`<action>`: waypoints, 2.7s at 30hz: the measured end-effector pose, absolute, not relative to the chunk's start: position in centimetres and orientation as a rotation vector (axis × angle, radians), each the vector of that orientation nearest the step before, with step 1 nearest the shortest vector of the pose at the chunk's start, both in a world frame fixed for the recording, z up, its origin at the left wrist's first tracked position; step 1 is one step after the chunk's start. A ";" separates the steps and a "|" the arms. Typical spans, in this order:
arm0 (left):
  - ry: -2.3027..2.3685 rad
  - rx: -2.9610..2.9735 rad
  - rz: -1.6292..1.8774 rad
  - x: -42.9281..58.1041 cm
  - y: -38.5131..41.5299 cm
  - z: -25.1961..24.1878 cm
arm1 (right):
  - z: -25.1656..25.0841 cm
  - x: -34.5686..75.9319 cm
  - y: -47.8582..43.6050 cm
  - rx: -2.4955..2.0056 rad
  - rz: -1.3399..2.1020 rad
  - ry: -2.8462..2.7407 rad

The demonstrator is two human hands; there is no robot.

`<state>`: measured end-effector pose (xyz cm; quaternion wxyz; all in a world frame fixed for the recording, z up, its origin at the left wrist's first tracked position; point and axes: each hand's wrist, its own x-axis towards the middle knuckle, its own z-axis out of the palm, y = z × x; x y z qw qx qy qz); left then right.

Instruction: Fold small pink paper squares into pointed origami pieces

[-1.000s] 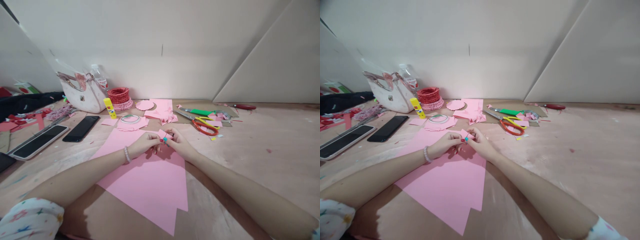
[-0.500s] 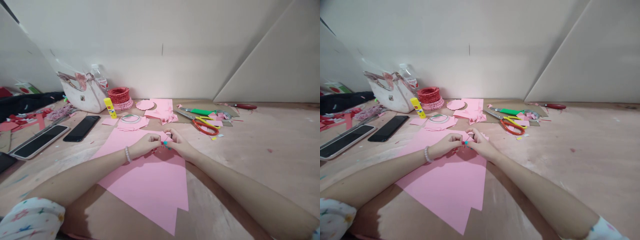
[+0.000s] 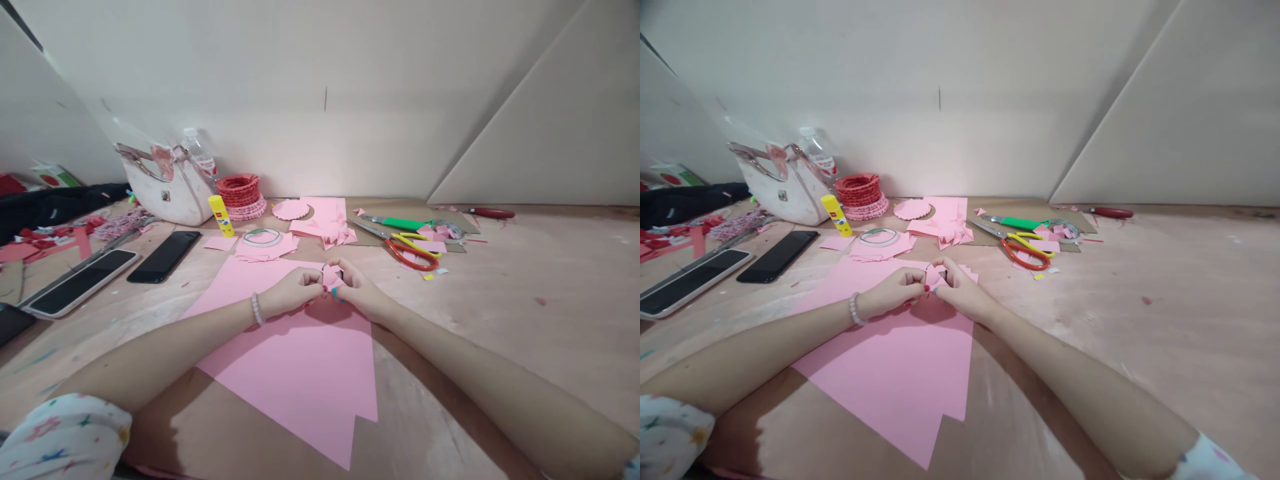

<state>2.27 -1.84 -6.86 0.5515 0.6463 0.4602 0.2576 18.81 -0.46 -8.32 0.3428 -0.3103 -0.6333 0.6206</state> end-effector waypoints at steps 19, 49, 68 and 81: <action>1.169 1.476 0.709 1.7 -1.1 -6.7 | -8.2 20.1 0.7 -0.803 1.531 -1.516; 1.056 1.559 0.785 1.9 -1.6 -7.0 | -7.3 19.4 -0.3 -1.025 1.227 -1.786; 1.012 1.750 0.725 1.7 -1.6 -7.2 | -6.9 19.3 -0.9 -0.948 1.539 -1.866; 0.984 1.849 0.729 1.7 -1.9 -6.8 | -7.6 19.2 -0.8 -0.929 1.645 -1.737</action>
